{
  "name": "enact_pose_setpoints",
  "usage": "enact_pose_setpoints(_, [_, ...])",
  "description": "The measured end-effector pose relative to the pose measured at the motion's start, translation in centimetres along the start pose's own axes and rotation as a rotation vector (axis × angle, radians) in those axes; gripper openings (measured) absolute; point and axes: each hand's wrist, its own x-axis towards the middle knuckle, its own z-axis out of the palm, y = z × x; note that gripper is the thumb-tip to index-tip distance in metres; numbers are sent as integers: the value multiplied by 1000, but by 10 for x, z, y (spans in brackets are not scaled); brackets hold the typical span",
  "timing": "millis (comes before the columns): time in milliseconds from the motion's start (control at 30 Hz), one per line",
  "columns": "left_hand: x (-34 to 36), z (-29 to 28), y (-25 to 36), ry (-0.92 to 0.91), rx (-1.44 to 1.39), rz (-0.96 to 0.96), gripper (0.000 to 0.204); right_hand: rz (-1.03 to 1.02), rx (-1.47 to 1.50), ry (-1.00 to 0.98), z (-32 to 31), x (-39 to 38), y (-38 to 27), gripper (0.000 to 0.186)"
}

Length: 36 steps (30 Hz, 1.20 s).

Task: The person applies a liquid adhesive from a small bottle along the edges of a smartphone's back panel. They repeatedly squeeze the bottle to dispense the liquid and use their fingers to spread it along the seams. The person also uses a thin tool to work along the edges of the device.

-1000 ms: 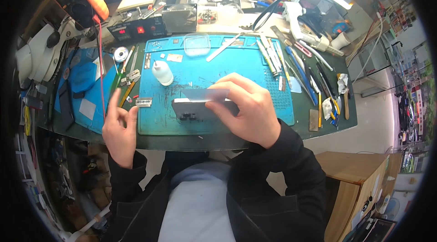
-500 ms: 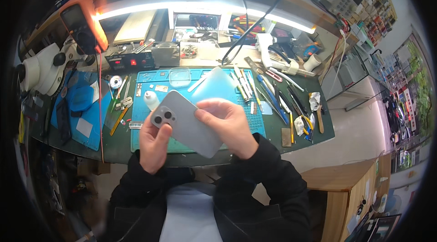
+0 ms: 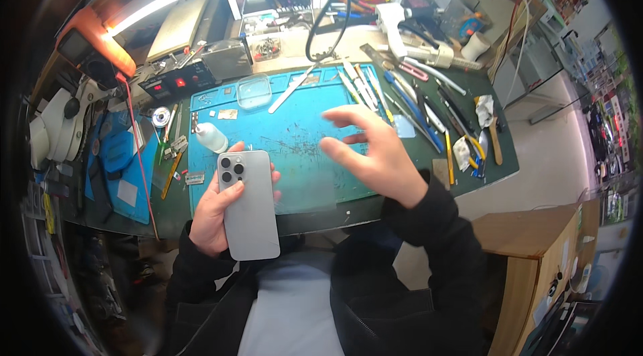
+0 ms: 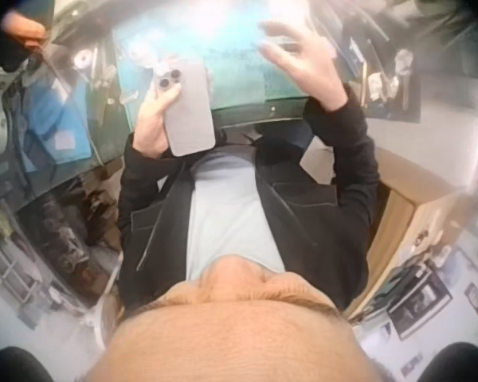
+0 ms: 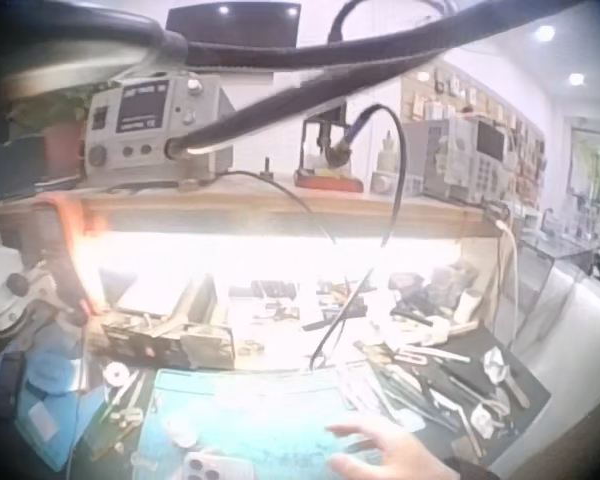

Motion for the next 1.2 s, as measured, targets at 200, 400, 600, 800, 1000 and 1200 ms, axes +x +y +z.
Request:
enact_pose_setpoints(200, [8,-6,6,-16,145,-109,73,115,-179,-605,29,35,-3,36])
enact_pose_setpoints(400, [9,-13,3,18,223,-66,76,57,-71,-543,46,34,12,27])
enact_pose_setpoints(600, [10,-10,1,27,242,-57,77,55,-4,-408,54,23,19,23])
enact_pose_setpoints(800, [12,-7,1,34,224,-66,76,89,25,-358,54,22,18,23])
enact_pose_setpoints(1000, [10,-7,2,38,220,-77,75,75,70,-340,56,22,20,22])
enact_pose_setpoints(1200, [8,-11,1,27,223,-93,74,76,91,-322,58,22,22,22])
